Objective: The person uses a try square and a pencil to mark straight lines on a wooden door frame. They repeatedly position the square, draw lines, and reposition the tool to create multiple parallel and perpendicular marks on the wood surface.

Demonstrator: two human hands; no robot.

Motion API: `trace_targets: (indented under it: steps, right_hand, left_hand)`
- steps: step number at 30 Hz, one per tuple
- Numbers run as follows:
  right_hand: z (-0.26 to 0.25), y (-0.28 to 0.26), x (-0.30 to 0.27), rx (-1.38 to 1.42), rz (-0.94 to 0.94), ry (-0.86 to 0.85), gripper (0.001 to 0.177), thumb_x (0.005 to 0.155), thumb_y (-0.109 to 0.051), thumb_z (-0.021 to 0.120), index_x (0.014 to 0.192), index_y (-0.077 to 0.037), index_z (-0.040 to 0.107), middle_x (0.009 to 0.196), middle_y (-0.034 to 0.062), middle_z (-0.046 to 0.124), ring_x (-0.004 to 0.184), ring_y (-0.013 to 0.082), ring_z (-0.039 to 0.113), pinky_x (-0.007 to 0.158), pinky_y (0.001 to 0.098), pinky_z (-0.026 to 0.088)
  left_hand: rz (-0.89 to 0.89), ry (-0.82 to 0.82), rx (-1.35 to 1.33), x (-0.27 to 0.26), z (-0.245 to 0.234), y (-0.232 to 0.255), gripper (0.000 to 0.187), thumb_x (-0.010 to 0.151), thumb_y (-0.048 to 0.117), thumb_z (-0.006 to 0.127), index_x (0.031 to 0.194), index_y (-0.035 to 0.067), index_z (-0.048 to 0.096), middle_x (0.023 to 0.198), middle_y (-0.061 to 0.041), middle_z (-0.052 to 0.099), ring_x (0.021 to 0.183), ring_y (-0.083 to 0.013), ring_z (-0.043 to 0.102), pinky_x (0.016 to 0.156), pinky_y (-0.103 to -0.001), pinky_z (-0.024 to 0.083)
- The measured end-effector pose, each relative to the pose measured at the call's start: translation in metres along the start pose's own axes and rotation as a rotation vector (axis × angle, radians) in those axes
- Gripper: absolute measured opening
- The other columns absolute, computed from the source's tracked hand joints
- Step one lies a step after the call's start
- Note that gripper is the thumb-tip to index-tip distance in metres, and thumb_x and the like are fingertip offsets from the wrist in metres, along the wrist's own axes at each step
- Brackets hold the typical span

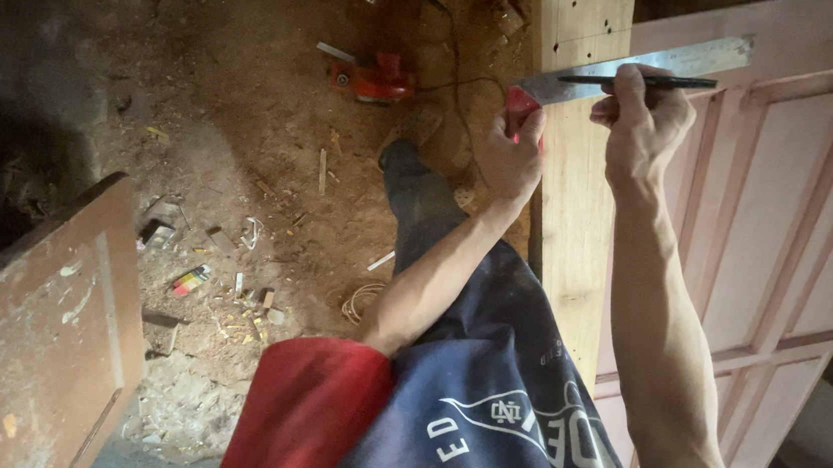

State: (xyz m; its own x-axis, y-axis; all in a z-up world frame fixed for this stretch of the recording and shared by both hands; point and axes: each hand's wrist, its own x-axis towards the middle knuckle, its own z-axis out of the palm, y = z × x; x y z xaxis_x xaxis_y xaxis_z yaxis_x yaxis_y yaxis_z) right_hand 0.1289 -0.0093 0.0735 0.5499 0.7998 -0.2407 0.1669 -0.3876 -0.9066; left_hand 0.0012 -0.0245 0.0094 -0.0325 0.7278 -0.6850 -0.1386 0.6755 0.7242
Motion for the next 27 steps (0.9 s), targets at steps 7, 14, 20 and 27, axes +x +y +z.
trace_targets:
  steps: [7, 14, 20, 27]
  right_hand:
    - [0.009, 0.013, 0.014, -0.083, -0.035, -0.055, 0.025, 0.105, -0.019, 0.066, 0.105, 0.005, 0.07, 0.086, 0.0149, 0.074, 0.064, 0.017, 0.073, 0.057, 0.0304, 0.065]
    - [-0.003, 0.01, 0.028, -0.383, -0.25, -0.019, 0.018, 0.107, -0.011, 0.062, 0.096, 0.001, 0.07, 0.082, 0.0143, 0.075, 0.061, 0.018, 0.073, 0.052, 0.0302, 0.064]
    - [0.037, -0.013, 0.008, -0.563, -0.308, -0.342, 0.029, 0.109, -0.005, 0.052, 0.087, -0.001, 0.069, 0.077, 0.0108, 0.072, 0.058, 0.0186, 0.07, 0.044, 0.033, 0.053]
    - [-0.031, -0.039, 0.018, -0.078, -0.303, -0.164, 0.015, 0.114, -0.007, 0.062, 0.109, 0.005, 0.07, 0.096, 0.0177, 0.075, 0.072, 0.0188, 0.076, 0.064, 0.0333, 0.069]
  left_hand:
    - [0.154, 0.084, 0.095, 0.004, 0.003, -0.012, 0.025, 0.09, 0.028, 0.072, 0.089, 0.003, 0.067, 0.072, -0.006, 0.069, 0.062, -0.0145, 0.065, 0.06, -0.031, 0.05]
    - [0.091, 0.01, 0.057, 0.005, 0.0, -0.016, 0.028, 0.091, 0.027, 0.07, 0.084, 0.001, 0.064, 0.07, -0.006, 0.068, 0.061, -0.0154, 0.066, 0.059, -0.032, 0.053]
    - [0.192, 0.038, -0.035, 0.01, 0.005, -0.023, 0.034, 0.094, 0.026, 0.072, 0.078, -0.001, 0.061, 0.064, -0.008, 0.065, 0.053, -0.0137, 0.061, 0.054, -0.034, 0.05]
    - [-0.005, -0.039, -0.078, 0.025, -0.052, -0.006, 0.025, 0.088, 0.027, 0.07, 0.103, 0.007, 0.067, 0.069, -0.004, 0.07, 0.047, -0.0145, 0.062, 0.041, -0.035, 0.05]
